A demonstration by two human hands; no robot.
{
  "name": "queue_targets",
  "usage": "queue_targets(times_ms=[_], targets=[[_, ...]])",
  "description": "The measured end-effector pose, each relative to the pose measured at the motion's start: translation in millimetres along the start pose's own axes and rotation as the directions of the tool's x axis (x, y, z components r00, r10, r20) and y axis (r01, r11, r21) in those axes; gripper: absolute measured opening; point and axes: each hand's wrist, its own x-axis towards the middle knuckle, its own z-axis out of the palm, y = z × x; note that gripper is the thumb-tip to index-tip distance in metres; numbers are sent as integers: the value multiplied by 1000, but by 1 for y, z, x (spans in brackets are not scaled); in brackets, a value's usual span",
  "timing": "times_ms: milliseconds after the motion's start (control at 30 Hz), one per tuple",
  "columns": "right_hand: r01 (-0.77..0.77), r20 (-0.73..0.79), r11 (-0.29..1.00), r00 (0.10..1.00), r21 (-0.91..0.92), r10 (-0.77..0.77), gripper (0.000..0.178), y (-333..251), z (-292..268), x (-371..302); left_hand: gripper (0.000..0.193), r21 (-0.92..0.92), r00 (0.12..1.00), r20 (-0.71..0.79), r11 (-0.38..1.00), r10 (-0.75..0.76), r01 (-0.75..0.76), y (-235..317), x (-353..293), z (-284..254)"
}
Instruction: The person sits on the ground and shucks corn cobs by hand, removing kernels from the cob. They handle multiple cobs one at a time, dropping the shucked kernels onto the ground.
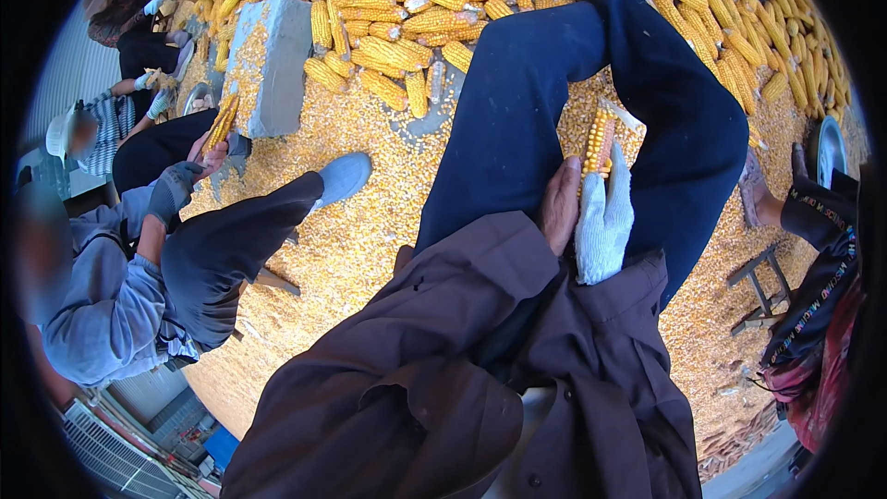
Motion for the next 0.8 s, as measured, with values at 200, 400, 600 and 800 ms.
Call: queue_targets(times_ms=[200,400,600,800], targets=[[68,-53,998,996,12,-68,35,11,7,1,53,-107,998,-28,993,-48,45,9,-4,7],[11,-37,984,999,180,-4,38,11,0,2,52,-119,999,-26,992,-43,39,5,-1,7],[-111,-4,991,994,70,112,36,6,3,-12,53,-70,994,-77,995,-75,70,4,4,1],[10,-30,991,1000,134,-7,32,25,4,-5,54,-105,994,-61,991,-95,88,8,2,2]])
